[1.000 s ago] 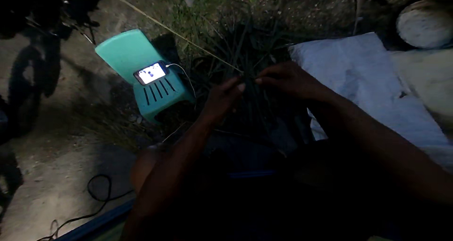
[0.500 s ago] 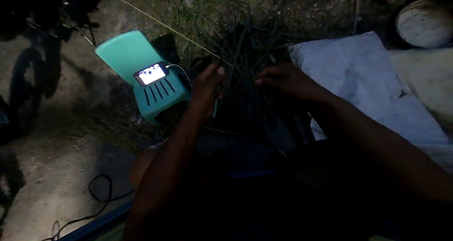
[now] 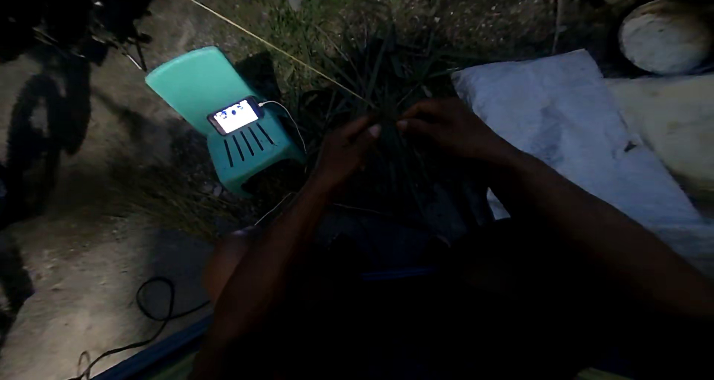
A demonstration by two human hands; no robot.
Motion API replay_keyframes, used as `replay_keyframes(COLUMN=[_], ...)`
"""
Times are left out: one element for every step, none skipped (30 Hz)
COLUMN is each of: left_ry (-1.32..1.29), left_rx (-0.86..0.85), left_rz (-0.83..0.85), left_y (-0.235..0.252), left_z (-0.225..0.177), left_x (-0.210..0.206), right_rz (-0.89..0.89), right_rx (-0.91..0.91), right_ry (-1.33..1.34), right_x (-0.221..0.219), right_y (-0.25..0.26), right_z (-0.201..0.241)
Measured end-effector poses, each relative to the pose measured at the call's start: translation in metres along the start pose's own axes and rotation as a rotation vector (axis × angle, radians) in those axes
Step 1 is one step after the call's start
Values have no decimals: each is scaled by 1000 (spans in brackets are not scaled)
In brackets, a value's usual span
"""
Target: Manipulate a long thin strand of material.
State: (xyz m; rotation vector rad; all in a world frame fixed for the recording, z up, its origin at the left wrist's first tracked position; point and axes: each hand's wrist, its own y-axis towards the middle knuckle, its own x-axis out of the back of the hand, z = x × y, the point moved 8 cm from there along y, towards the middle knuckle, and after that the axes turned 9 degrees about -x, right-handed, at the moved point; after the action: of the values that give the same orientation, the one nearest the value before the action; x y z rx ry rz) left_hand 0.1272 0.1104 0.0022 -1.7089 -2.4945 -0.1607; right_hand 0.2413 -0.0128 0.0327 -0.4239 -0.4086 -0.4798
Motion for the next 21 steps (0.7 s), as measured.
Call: replay_keyframes(left_ry=[-21, -50, -68, -77, -78, -74, -67, -68, -75, -72, -54, -26, -8, -2, -3, -4, -38, -85, -120, -135, -95], left_rx=[6, -8, -21, -27, -23, -15, -17, -13, -14, -9, -5, -15, -15, 11, 38, 64, 51, 40, 22, -7, -36], left_rz=[-18, -43, -59, -72, -86, -108, -135, -164, -187, -194, -181, -138, -88, -65, -73, -115, -189, -259, -311, -332, -312], left_y=[2, 4, 6, 7, 8, 9, 12, 13, 14, 13, 11, 8, 5, 3, 2, 4, 9, 13, 16, 16, 14], left_z=[2, 4, 5, 6, 7, 7, 8, 9, 9, 8, 6, 3, 1, 0, 0, 2, 5, 10, 12, 12, 7], left_x=[4, 8, 10, 12, 14, 17, 23, 27, 30, 29, 24, 17, 8, 3, 5, 14, 28, 43, 54, 56, 50], right_rz=[11, 18, 25, 27, 30, 32, 32, 30, 29, 28, 25, 20, 14, 14, 24, 36, 45, 48, 50, 52, 59], right_rx=[-22, -33, -35, -31, -27, -22, -16, -18, -21, -26, -26, -20, -13, -6, -4, -6, -18, -33, -47, -53, -60], right_ry=[0, 5, 9, 14, 14, 9, 6, 2, -2, -3, -4, -3, 0, -3, -11, -22, -24, -18, 1, 24, 53], right_x=[0, 0, 0, 0, 1, 1, 2, 2, 3, 3, 4, 4, 5, 5, 5, 5, 6, 8, 8, 8, 7], right_y=[0, 0, 1, 2, 3, 3, 3, 2, 1, 0, 0, 1, 1, 1, 0, -1, -3, -4, -5, -5, -4], right_z=[0, -1, -2, -3, -3, -3, -3, -2, -2, -1, -1, -2, -3, -3, -3, -1, -1, -1, -1, -1, -2])
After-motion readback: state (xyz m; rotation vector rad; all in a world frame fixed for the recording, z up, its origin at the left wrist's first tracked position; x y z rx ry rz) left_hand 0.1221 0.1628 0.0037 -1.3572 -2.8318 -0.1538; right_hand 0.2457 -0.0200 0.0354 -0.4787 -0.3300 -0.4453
